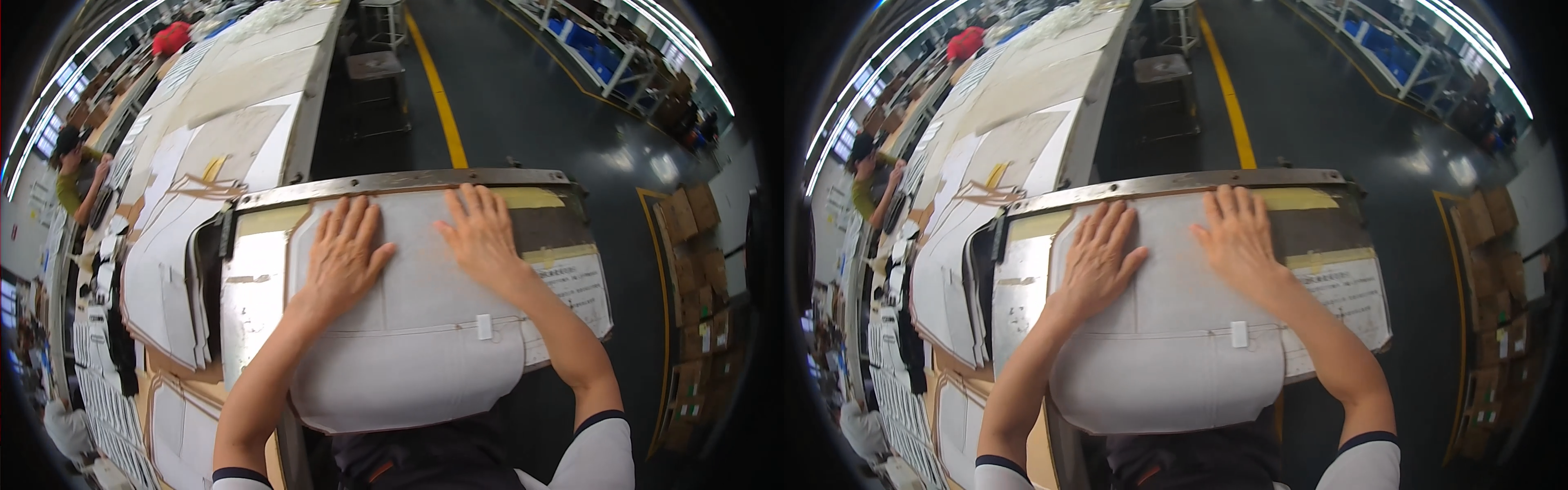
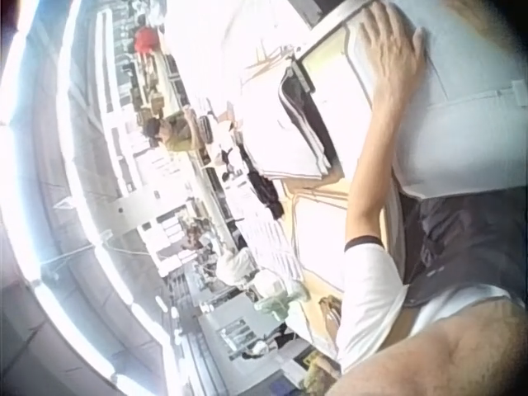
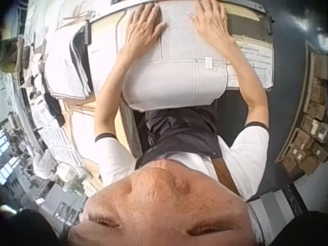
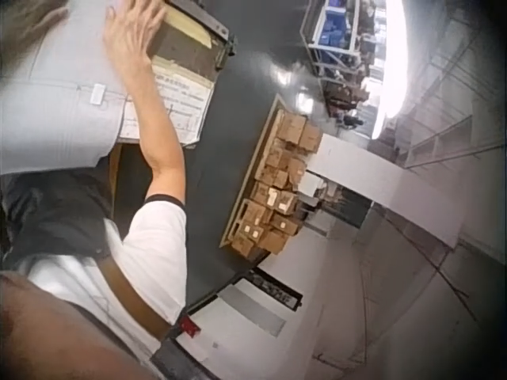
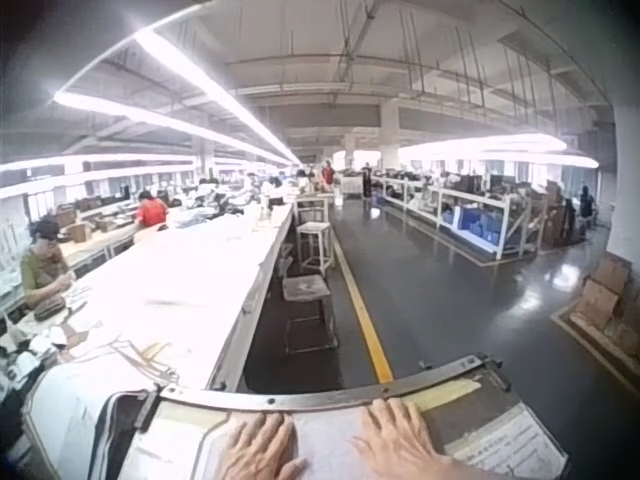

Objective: The recorder is using an edge-folding machine to finish the edges of fabric and leather components.

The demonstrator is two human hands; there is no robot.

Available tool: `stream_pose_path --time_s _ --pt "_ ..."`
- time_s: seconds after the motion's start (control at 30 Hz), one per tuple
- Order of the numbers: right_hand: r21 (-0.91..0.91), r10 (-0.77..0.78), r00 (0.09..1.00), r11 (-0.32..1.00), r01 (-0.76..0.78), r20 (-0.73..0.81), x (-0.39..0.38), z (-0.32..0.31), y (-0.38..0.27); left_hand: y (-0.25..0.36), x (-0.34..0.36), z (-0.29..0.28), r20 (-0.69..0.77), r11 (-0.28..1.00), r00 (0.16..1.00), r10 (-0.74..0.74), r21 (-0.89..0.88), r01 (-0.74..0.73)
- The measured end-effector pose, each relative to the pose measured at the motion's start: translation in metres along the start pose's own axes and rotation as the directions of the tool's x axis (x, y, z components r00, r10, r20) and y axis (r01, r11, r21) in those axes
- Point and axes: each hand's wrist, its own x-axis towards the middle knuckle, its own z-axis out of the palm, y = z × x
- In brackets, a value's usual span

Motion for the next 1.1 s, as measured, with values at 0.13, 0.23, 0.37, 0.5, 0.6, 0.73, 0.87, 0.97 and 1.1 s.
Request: stream_pose_path --time_s 0.13,0.23,0.37,0.5,0.6,0.73,0.87,0.97,1.1 --pt "0.002 -0.012 0.999 1.0 0.012 -0.033 -0.003 -0.004 -0.002 0.003 -0.001 0.002 -0.055 1.0 0.998 0.02 -0.021 -0.021" --pt "-0.025 -0.05 0.999 0.998 0.05 0.014 0.001 -0.005 -0.008 -0.002 -0.005 0.004 -0.09 0.999 0.996 -0.002 -0.033 -0.001" --pt "-0.066 -0.027 0.996 0.997 0.033 0.083 0.006 -0.007 -0.011 0.001 -0.008 0.004 -0.114 0.998 0.992 -0.053 -0.025 0.051" --pt "-0.09 -0.009 0.998 0.996 0.014 0.066 0.006 -0.005 -0.012 0.0 -0.013 0.006 -0.115 0.989 0.988 -0.107 0.086 0.118" --pt "-0.079 -0.007 0.999 0.997 0.01 0.046 0.005 -0.006 -0.013 -0.003 -0.014 -0.002 -0.087 0.992 0.992 -0.093 0.076 0.1" --pt "-0.05 0.012 0.998 0.999 -0.009 0.068 0.006 -0.003 -0.013 -0.005 -0.013 -0.001 -0.096 0.992 0.99 -0.1 0.065 0.106" --pt "-0.075 0.009 0.998 0.997 -0.004 0.061 0.005 -0.005 -0.015 -0.005 -0.013 -0.001 -0.099 0.989 0.989 -0.11 0.087 0.119" --pt "-0.075 0.011 0.998 0.997 -0.007 0.063 0.006 -0.003 -0.015 -0.005 -0.013 -0.001 -0.1 0.989 0.989 -0.109 0.089 0.119" --pt "-0.089 0.01 0.998 0.996 -0.005 0.054 0.005 -0.005 -0.015 -0.006 -0.012 -0.005 -0.103 0.993 0.99 -0.101 0.049 0.107"
